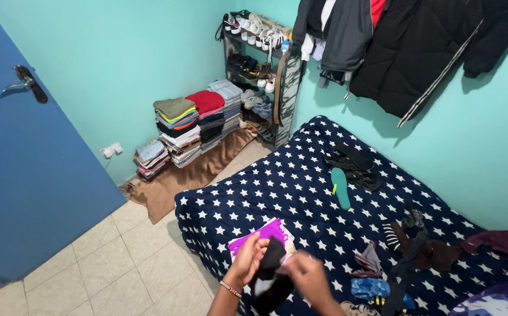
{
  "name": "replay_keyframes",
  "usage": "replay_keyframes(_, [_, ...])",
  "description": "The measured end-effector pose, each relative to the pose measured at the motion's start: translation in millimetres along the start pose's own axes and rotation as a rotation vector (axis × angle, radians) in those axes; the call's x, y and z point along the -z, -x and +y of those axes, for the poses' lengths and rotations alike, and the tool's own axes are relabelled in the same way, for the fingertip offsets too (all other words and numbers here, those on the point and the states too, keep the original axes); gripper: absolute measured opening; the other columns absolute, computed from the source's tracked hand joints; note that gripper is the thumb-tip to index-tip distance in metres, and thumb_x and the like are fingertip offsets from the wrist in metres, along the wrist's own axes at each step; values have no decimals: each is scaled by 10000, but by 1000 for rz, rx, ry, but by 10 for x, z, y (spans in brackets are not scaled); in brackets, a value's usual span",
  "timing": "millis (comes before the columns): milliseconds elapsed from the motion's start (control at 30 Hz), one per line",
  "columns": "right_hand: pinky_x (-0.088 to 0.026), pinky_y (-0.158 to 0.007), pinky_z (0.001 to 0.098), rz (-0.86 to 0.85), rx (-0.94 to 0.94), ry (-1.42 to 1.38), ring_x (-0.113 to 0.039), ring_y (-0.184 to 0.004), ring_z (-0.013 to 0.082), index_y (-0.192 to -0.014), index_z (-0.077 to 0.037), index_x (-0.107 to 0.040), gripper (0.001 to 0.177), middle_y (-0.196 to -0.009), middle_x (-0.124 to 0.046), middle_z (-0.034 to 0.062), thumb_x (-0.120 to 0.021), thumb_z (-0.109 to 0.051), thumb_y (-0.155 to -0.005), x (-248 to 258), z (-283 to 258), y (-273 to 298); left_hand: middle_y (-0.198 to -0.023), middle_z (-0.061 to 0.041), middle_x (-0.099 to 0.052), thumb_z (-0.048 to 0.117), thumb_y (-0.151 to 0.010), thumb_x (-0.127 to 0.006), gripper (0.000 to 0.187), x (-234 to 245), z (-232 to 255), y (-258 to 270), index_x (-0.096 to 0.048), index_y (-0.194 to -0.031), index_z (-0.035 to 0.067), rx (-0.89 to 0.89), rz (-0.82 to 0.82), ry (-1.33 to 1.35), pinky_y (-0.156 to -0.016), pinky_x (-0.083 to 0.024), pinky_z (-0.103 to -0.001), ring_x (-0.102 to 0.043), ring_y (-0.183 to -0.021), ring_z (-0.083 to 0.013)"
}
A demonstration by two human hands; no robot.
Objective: The person sorts various garments by hand on a bed, unfolding and smoothing each item before placing them in a pile.
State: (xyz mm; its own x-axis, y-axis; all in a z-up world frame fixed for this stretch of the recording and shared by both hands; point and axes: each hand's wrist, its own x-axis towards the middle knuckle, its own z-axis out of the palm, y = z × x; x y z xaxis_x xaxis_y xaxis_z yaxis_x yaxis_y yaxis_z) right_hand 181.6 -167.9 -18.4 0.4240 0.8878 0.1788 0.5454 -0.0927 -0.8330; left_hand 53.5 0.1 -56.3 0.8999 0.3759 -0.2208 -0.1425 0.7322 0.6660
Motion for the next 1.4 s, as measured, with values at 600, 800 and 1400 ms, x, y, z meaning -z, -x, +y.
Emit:
replay_keyframes(600, [-448, -584, 250, -343, -93, -510, -538, -617, 76, -797, -65, -633, 207, -691, -602, -32, -760, -200, -891, 847, 791, -835, -694, -58, -697, 451, -897, -752, 369, -315, 1125, 747, -739, -892, 83, -340, -78, -1577, -566, -470, -315, -644, -581, -175])
replay_keyframes(800, [-457, -624, 280, -217, -122, -223, -585, -632, 114, -757, -31, -725, 153, -696, -678, 12, -815, -150, -789, 1318, 554, -869, -752, -52, -656, 511, -728, -817, 449, -300, 1414, 1069, -749, -886, 96, -394, 13, -1989, -798, -417, -378, -619, -753, -239])
replay_keyframes(1400, [-540, -900, 391, 109, 134, 373, -721, -956, 168, -934, -176, -800, 181, -941, -790, -33, -767, -298, -804, 1484, 397, -852, -817, 7, -663, 389, -861, -728, 245, -230, 1449, 1054, -729, -795, 153, -760, 280, -2064, -1089, -287, -448, -628, -886, -183])
